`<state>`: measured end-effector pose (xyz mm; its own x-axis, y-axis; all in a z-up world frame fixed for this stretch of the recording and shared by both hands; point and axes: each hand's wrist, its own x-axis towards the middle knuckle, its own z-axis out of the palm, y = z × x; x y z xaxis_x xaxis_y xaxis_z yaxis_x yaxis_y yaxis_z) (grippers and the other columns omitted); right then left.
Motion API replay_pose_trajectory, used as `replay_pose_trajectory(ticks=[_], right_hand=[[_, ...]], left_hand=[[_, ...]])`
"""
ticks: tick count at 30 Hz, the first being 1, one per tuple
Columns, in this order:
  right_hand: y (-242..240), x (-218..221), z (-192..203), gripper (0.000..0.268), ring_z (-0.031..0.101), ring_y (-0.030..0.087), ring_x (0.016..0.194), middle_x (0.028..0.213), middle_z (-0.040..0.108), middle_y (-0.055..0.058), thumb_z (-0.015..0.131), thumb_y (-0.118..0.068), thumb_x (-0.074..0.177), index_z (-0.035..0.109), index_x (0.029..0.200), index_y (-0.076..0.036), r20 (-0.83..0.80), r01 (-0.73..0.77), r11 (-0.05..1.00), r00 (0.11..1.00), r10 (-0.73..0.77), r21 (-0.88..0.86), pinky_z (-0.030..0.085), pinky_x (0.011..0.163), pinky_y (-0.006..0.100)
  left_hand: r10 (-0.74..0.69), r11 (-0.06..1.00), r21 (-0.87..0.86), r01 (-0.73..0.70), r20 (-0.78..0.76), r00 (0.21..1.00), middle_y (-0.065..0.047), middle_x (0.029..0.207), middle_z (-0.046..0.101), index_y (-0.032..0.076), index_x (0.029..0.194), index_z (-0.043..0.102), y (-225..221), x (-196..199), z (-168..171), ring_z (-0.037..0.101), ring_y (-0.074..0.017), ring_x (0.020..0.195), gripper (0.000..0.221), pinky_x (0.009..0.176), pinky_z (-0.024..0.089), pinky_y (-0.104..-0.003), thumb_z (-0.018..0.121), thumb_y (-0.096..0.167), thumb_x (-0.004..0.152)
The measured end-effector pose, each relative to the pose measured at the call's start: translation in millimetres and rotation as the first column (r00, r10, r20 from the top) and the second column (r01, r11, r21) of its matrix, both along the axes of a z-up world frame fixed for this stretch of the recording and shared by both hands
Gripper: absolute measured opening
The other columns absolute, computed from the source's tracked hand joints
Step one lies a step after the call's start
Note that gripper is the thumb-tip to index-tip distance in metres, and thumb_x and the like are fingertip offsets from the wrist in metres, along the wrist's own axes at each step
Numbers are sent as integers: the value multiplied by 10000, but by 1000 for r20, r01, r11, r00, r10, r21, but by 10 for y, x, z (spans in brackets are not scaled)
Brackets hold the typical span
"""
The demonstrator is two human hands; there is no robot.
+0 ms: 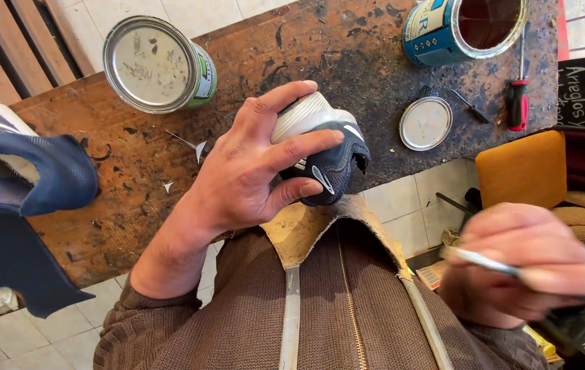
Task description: Fitting a fabric insert into the heel of a sneaker and applying a liquid coating to the edges using a brush.
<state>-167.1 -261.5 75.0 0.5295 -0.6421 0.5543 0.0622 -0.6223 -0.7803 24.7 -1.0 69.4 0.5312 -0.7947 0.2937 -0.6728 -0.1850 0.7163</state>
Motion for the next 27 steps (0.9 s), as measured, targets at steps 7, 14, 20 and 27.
replay_pose_trajectory(ticks=[7,14,20,27], right_hand=[[95,379,-29,118,699,123,555,667,657,83,539,-193,1053,504,994,-97,78,-717,668,668,740,-197,625,550,296],[96,472,-205,99,701,140,525,648,664,104,540,-121,1030,526,948,-66,116,-737,644,635,764,-205,603,534,288],[69,504,-221,153,707,166,534,673,670,116,543,-178,1043,533,958,-51,95,-769,605,600,795,-206,607,537,303],[85,560,-183,108,733,163,579,705,687,121,545,-152,1031,528,993,-53,44,-798,577,579,814,-172,612,557,294]], left_hand=[[0,1000,-3,1,13,1000,-268,1570,379,204,1425,587,0,-29,-19,496,-420,1409,427,1181,441,-520,587,450,1076],[2,1000,-8,-2,-3,1000,-264,1576,379,202,1430,589,9,-42,10,489,-416,1415,424,1202,425,-518,616,436,1077],[2,1000,-3,-2,17,1000,-272,1572,379,190,1436,593,13,-36,-15,490,-424,1411,436,1194,445,-520,592,446,1083],[0,1000,-8,0,10,1000,-286,1565,384,182,1437,590,19,-26,0,503,-438,1410,449,1176,456,-523,553,458,1085]])
